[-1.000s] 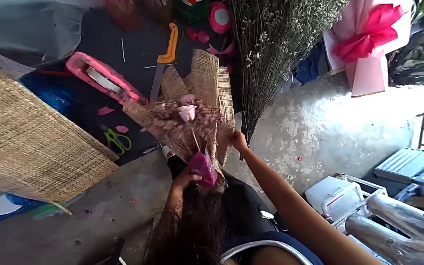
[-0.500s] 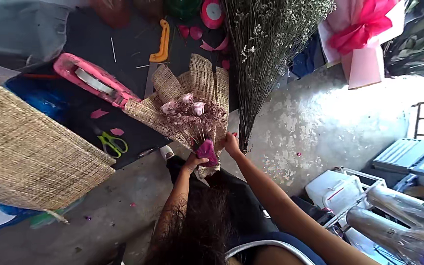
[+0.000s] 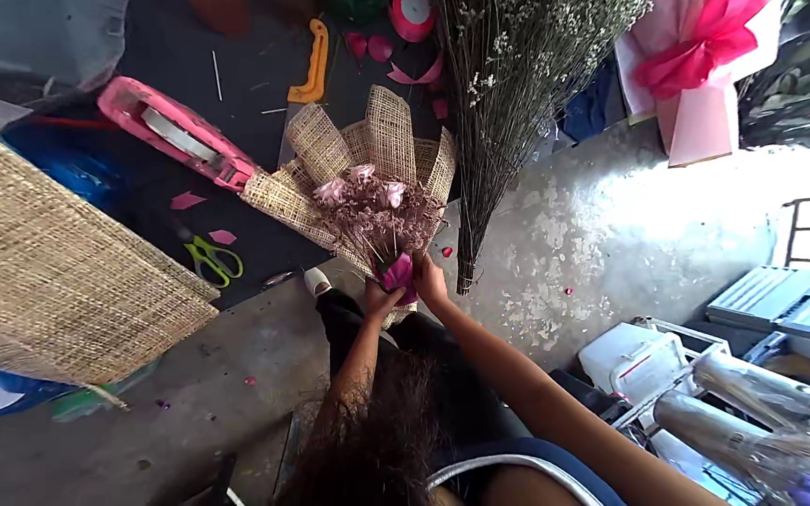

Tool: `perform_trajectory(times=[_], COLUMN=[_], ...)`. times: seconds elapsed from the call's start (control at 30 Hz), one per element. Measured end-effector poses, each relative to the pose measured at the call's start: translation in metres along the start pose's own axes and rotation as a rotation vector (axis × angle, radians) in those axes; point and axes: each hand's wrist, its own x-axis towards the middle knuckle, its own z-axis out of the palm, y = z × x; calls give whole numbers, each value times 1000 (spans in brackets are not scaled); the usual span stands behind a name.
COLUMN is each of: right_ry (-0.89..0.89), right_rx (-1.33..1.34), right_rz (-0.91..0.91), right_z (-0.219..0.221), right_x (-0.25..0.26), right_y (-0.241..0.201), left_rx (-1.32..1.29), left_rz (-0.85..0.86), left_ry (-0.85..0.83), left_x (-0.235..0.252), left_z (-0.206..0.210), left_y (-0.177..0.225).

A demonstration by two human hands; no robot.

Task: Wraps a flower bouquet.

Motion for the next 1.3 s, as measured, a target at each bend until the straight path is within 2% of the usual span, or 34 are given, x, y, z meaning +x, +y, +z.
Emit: perform_trajectory(times=[0.13,0.23,0.4,0.5,0.63,0.8,0.9,1.0,1.1,1.3], right_ry=[53,83,-59,-108,-184,-276,-341,-377,-395,-433], right_rx=[35,71,52,168,263,181,177,291,403,393], right_rz=[-100,-129,-128,-116,-115,-180,-184,-130,-92,-90], right_z=[2,5,1,4,5,5,13,21,24,21], right_x=[-5,-7,-15,-18,-18,-27,-31,-29,-27,-23], right_y=[4,3,-3,0,3,-1,0,5,7,13], left_rx=[-49,-64,95,131,150,134,320,453,419,371], left_rz=[13,60,-42,-5,-21,-81,-112,-144,-122,-42], left_ry=[48,150,147,126,208,249,202,222,301,269], left_x=[-3,-9,-5,1,-1,-7,-9,-6,-2,0], left_z=[5,15,6,-5,-6,-18,-29,-32,-28,-41], left_y=[4,3,3,-2,7,9,22,26,21,11])
